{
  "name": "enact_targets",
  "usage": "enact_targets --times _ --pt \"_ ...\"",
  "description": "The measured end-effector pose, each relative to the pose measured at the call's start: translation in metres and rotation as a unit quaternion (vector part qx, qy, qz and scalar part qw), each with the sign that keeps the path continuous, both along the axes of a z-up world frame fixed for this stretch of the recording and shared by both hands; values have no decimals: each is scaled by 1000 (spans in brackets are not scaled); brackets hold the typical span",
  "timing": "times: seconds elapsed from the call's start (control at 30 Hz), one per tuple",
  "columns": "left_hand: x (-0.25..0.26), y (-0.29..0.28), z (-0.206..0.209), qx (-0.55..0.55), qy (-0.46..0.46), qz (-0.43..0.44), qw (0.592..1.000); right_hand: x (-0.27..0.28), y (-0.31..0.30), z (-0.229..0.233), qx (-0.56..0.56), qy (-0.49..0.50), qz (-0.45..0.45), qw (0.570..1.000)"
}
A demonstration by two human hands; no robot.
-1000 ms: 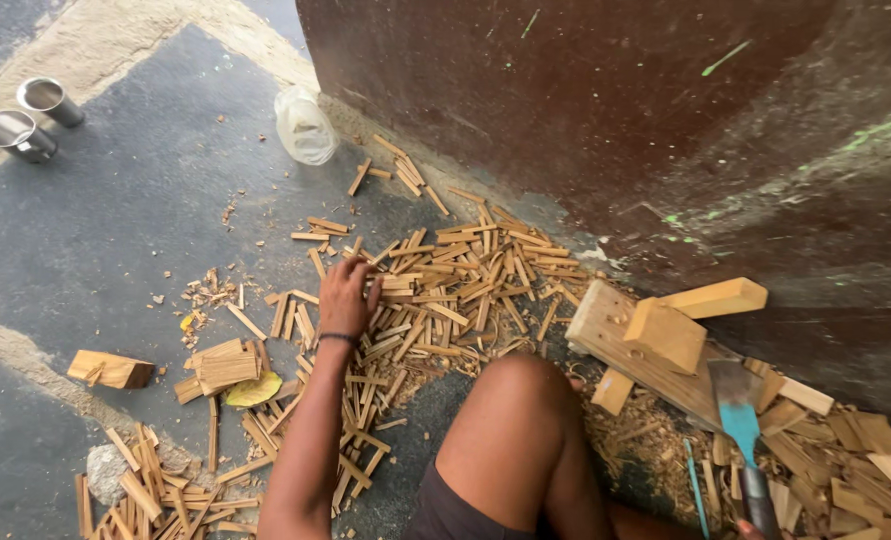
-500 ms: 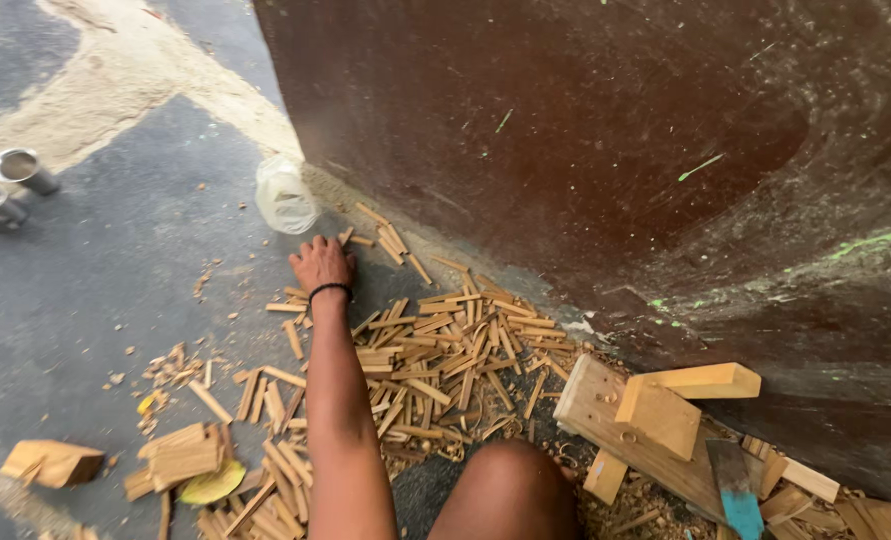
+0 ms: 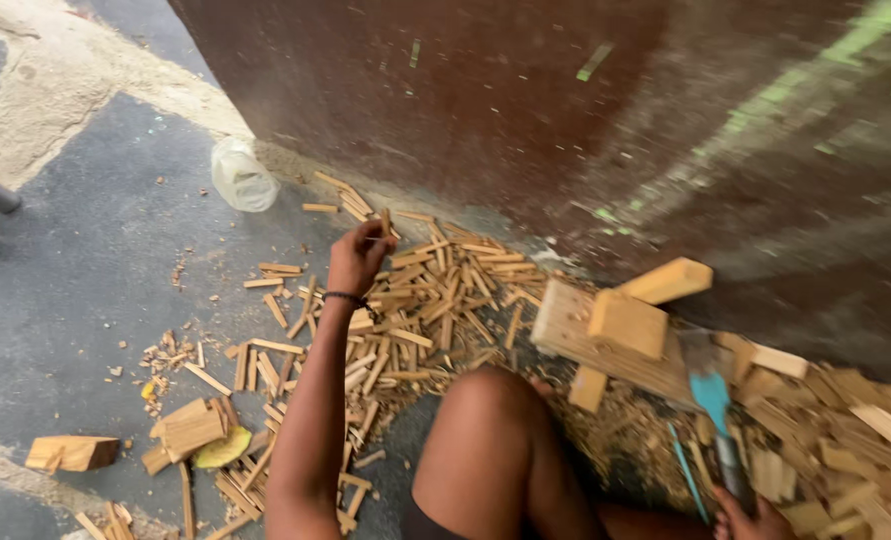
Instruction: The person sits on the floor and uses a hammer and chisel to carve a small piece of wood clamped to a wooden block. They repeatedly strike the chisel to shape the wood, occasionally pausing to pick up and reposition the wood pieces.
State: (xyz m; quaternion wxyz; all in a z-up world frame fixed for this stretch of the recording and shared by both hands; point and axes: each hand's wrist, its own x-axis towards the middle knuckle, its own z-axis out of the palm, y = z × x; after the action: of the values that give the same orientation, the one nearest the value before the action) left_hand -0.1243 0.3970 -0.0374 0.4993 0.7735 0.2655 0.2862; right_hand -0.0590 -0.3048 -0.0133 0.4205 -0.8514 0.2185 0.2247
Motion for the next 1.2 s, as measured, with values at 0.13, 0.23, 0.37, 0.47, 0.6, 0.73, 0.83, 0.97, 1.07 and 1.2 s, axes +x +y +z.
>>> enact_targets --times 0.13,0.23,0.37,0.47,0.6,0.73,0.83,0.97,1.07,1.2 --pt "-2 -67 58 36 -47 -87 994 14 -8 -16 32 -48 32 998" --pt "2 -116 94 107 -65 -133 983 22 -20 -32 66 -56 42 995" --pt "15 -171 135 138 -50 -220 964 21 -27 -45 58 -51 51 996" --pt "31 -210 152 182 -26 -261 948 21 -25 -49 67 -65 55 994" --pt "56 -260 152 201 22 -293 934 15 -18 -52 40 -81 64 994" --pt "86 -311 135 171 62 -302 936 13 -5 -38 32 -65 57 996" --pt "108 -339 113 175 133 -294 930 11 7 -24 71 -43 79 993" --pt "141 -354 77 154 253 -276 914 12 21 -10 86 -12 89 992" --pt "160 -352 51 167 272 -245 916 13 24 -6 90 8 81 993" --pt "178 -342 33 179 263 -254 913 19 26 -2 74 19 95 993"
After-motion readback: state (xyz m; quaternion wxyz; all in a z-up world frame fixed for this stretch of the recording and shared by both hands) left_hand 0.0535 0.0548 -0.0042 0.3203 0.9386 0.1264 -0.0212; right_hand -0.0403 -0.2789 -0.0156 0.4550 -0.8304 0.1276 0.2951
